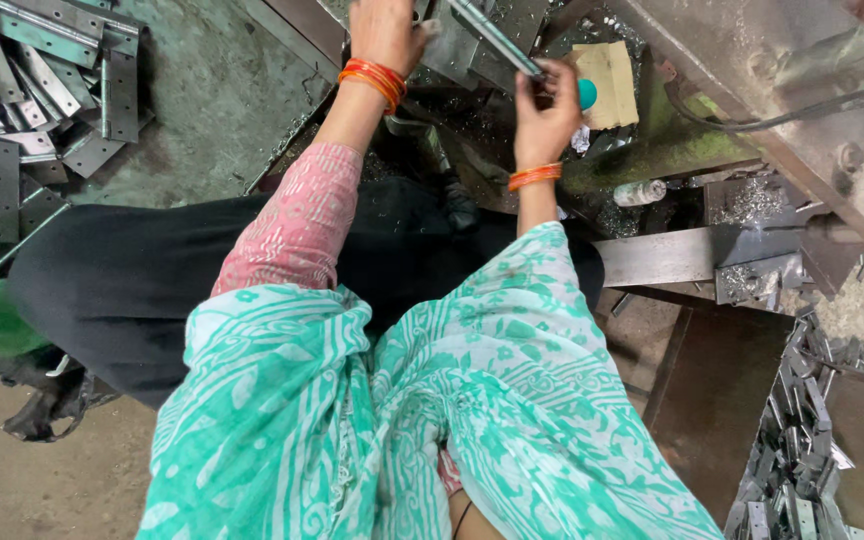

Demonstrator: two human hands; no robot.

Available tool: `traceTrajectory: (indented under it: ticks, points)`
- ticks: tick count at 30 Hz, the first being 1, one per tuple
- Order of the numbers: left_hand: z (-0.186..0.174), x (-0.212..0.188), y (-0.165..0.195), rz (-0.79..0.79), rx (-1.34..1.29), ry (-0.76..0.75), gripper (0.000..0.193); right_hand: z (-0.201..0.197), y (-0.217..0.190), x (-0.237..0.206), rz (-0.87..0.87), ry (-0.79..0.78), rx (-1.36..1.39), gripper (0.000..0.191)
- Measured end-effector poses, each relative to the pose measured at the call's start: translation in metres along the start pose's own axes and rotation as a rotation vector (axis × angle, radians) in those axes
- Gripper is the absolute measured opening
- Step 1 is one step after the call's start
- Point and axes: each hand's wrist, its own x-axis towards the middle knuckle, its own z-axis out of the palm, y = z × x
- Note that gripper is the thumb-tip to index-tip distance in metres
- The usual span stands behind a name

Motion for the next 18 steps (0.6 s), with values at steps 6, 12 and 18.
traceTrajectory:
  ticks: [6, 12, 18]
  points:
    - [0.003, -0.013, 0.003, 0.059, 0.127, -0.192, 0.049, 0.044, -0.014, -0.013, -0.304, -0.323, -0.431, 0.039]
    - [0.016, -0.023, 0.003, 0.268, 0.341, -0.051, 0.063, 0.037, -0.014, -0.028, -0.052, -0.469, -0.302, 0.04]
    - [0.026, -0.023, 0.001, 0.218, 0.303, -0.27, 0.036, 0.01, 0.006, -0.096, -0.058, -0.636, -0.621, 0.048]
